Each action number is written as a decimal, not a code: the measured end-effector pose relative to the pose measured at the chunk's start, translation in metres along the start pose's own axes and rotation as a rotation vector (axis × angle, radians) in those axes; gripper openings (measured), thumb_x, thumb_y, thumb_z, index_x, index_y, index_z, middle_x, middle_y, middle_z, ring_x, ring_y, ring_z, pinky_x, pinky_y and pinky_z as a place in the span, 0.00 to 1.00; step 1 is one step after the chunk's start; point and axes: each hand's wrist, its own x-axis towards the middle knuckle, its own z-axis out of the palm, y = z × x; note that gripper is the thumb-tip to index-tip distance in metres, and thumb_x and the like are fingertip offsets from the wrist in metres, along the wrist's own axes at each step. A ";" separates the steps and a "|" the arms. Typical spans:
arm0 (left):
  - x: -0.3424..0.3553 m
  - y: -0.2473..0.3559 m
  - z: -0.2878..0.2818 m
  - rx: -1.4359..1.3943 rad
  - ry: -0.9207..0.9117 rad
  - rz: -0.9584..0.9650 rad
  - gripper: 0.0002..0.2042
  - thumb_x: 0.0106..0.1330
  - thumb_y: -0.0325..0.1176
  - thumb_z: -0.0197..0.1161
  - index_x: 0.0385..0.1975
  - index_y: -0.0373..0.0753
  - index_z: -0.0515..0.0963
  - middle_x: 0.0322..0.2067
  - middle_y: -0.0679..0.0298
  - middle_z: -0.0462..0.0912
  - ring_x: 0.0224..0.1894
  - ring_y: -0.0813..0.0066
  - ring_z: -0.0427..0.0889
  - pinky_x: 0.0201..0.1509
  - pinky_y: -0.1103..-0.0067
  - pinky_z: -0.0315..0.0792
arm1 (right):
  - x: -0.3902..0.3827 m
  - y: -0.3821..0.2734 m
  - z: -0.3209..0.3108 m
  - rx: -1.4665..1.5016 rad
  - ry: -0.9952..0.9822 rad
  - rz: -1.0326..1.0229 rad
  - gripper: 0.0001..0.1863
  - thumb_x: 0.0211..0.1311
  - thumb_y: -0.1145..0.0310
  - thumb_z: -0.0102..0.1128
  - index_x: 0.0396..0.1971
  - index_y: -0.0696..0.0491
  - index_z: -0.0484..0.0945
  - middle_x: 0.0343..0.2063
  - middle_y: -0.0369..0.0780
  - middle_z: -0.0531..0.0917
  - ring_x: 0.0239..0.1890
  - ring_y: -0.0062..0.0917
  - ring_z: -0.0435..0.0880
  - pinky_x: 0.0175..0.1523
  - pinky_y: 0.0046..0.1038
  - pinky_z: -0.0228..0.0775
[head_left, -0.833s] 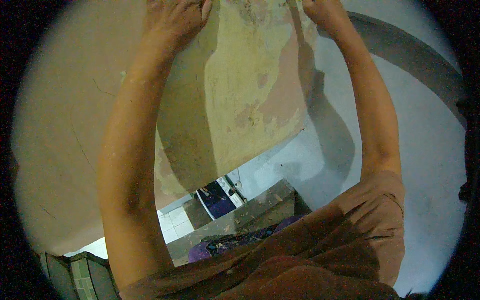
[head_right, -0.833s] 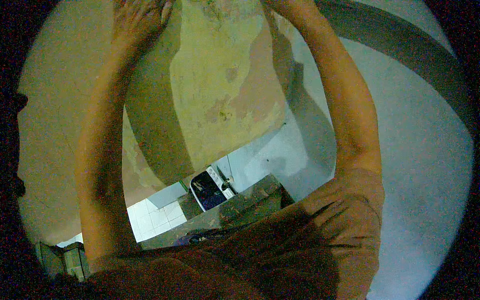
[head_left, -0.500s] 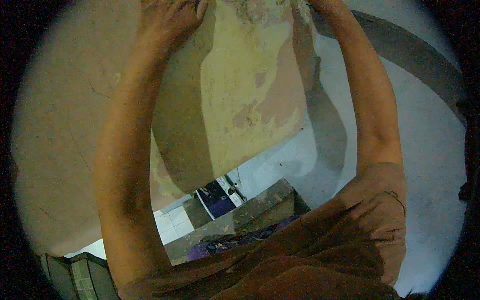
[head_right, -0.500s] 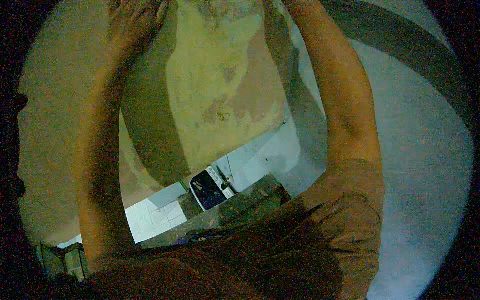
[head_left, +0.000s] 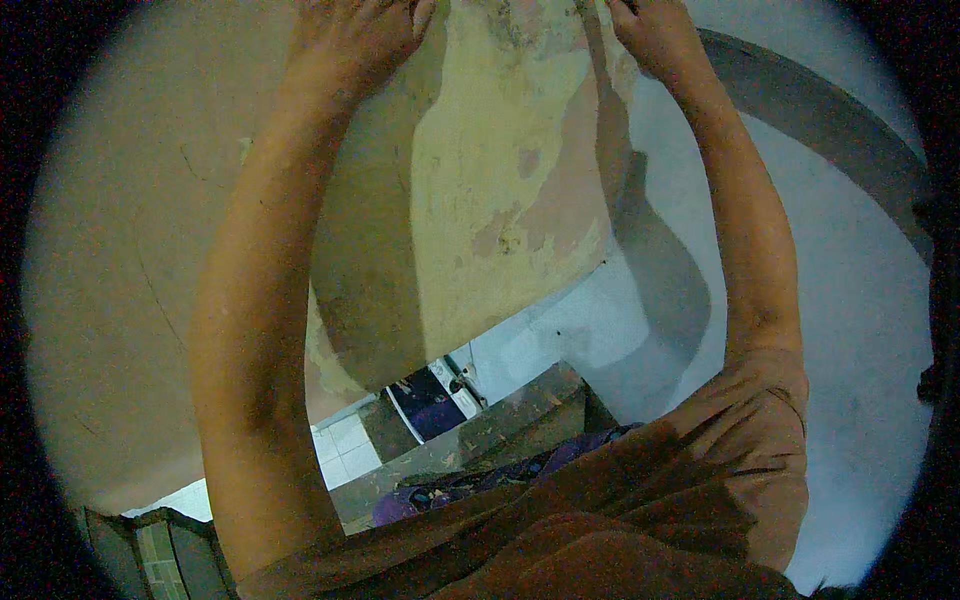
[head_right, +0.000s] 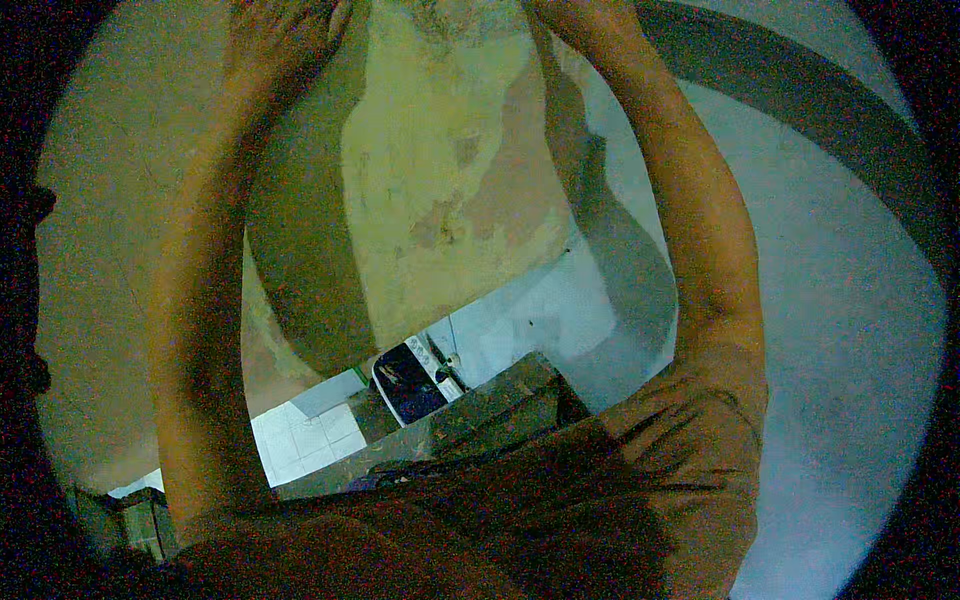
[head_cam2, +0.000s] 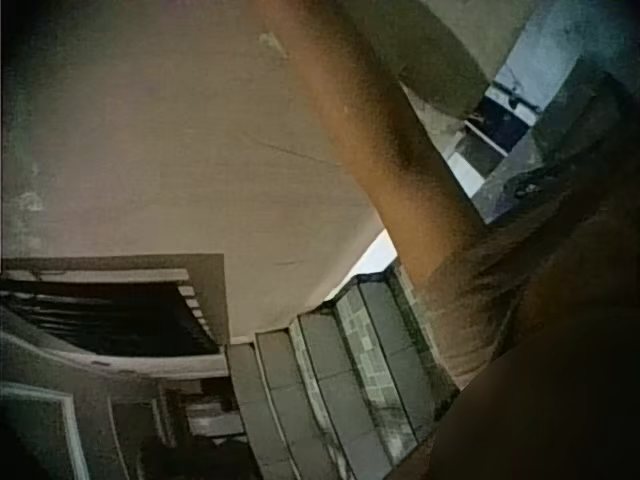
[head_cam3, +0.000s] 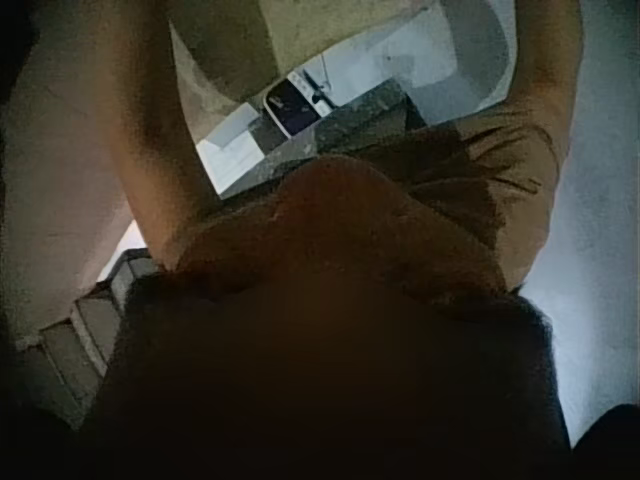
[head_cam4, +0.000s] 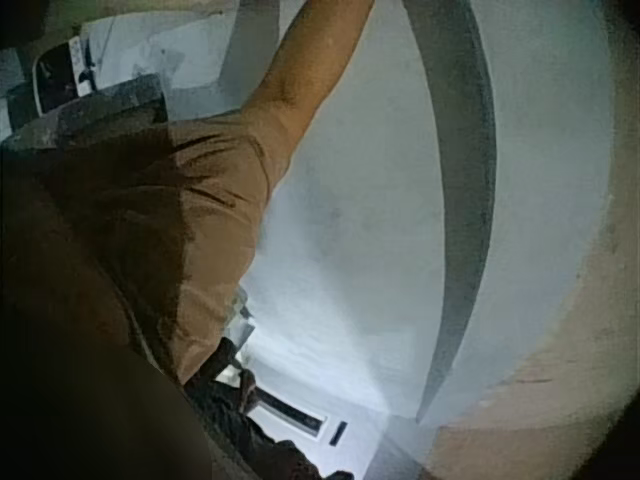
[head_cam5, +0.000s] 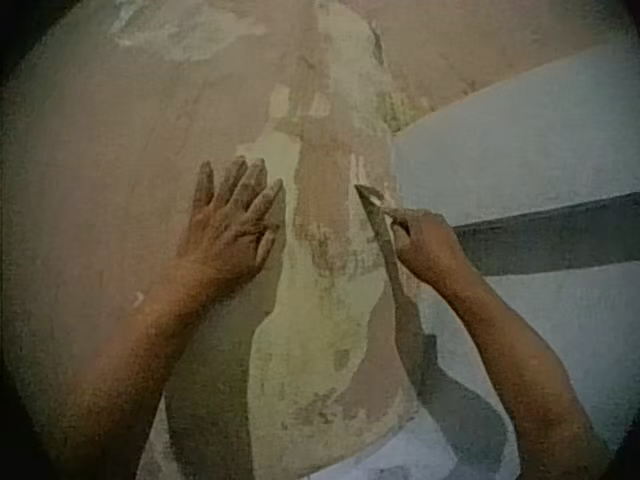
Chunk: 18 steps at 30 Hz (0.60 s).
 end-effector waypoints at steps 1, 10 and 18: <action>0.000 0.001 0.002 0.003 -0.013 -0.008 0.27 0.69 0.44 0.47 0.67 0.43 0.58 0.69 0.57 0.52 0.73 0.60 0.44 0.74 0.57 0.30 | 0.006 -0.001 0.001 0.042 -0.045 0.076 0.19 0.56 0.74 0.50 0.48 0.60 0.78 0.41 0.54 0.82 0.44 0.47 0.80 0.50 0.42 0.72; 0.000 0.000 -0.001 0.015 0.036 -0.007 0.27 0.69 0.45 0.47 0.66 0.43 0.59 0.69 0.57 0.53 0.72 0.60 0.46 0.74 0.58 0.30 | 0.085 -0.005 -0.012 0.100 -0.042 0.102 0.19 0.56 0.69 0.53 0.46 0.60 0.79 0.40 0.57 0.81 0.42 0.50 0.80 0.49 0.42 0.71; -0.002 0.005 -0.004 0.013 0.003 -0.019 0.27 0.70 0.46 0.45 0.67 0.44 0.58 0.70 0.59 0.52 0.73 0.62 0.44 0.74 0.59 0.28 | -0.004 0.012 0.008 -0.071 -0.084 0.078 0.19 0.60 0.64 0.52 0.44 0.62 0.79 0.42 0.56 0.80 0.47 0.48 0.79 0.50 0.40 0.70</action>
